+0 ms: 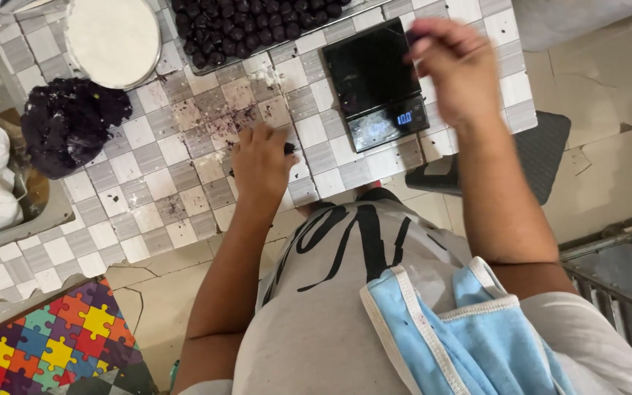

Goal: Portioning dough by weight using a digital scale and rolling the portions into small balls.

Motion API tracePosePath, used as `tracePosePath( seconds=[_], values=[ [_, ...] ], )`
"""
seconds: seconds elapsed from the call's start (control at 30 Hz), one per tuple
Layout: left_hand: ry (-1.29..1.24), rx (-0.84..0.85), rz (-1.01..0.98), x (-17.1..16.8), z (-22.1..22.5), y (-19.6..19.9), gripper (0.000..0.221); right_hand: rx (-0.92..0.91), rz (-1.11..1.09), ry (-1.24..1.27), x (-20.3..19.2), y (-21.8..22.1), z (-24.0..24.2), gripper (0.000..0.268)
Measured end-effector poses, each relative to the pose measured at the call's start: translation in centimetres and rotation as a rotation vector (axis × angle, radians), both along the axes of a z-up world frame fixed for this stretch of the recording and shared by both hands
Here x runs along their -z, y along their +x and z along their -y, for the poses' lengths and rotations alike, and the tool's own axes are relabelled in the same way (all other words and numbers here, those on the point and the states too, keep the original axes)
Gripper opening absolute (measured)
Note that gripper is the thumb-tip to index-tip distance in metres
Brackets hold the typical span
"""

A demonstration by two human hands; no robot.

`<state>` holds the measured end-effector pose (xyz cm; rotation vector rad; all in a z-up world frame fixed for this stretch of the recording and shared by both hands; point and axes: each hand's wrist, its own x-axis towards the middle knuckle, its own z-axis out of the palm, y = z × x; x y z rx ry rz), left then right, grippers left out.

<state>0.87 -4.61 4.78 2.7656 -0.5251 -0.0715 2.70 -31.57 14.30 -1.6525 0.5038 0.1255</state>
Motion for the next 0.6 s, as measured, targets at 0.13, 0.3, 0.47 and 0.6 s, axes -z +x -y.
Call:
tracePosePath(
  seconds=[0.13, 0.3, 0.47, 0.6],
  values=[
    [0.417, -0.048, -0.145, 3.1, 0.2, 0.0, 0.019, 0.139, 0.314, 0.358, 1.9, 0.0, 3.4, 0.022],
    [0.426, -0.09, 0.182, 5.1, 0.3, 0.2, 0.016, 0.245, 0.168, 0.622, 2.2, -0.6, 3.8, 0.015],
    [0.58, -0.095, 0.35, 4.8, 0.4, 0.5, 0.008, 0.177, 0.164, 0.612, 3.7, -0.1, 5.0, 0.011],
    [0.352, -0.134, 0.592, 2.8, 1.3, 0.6, 0.014, 0.105, 0.193, 0.546, 5.2, 1.5, 5.3, 0.012]
  ],
)
